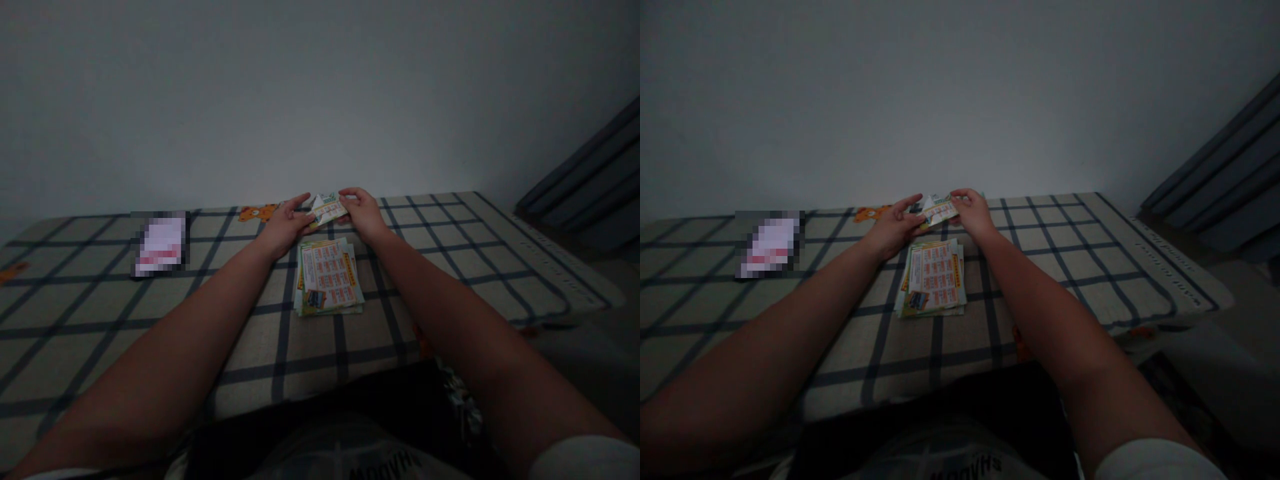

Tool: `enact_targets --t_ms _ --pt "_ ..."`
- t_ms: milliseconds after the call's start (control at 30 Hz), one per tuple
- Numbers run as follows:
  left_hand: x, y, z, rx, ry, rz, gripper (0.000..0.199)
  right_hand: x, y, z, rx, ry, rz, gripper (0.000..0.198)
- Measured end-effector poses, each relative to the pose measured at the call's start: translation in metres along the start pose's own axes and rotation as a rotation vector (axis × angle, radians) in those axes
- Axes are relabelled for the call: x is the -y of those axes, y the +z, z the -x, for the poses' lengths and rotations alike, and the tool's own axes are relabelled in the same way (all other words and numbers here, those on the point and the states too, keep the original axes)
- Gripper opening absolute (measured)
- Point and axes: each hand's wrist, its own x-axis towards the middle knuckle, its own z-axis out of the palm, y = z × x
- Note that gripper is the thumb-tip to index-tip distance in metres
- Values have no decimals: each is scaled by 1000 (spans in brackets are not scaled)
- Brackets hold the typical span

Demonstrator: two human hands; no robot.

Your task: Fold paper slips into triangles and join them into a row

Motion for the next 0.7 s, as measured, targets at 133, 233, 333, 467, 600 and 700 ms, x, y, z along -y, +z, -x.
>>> enact_targets --t_ms 133,233,333,467,600,700 --pt "-2 0 -1 -1 47 -23 68 2 1 2 -2 33 -17 7" --pt "-2 -1 -2 -34 118 -33 64 7 2 6 17 79 -60 7" --pt "-2 -5 -3 -50 171 1 56 14 3 10 35 118 -110 8" --pt "0 -7 -2 21 220 -51 55 17 3 13 56 151 -166 9" --pt "4 -7 -4 46 271 -174 57 14 1 12 65 171 -200 9" --pt "4 -7 -5 6 323 -284 48 13 1 12 97 193 -178 9"
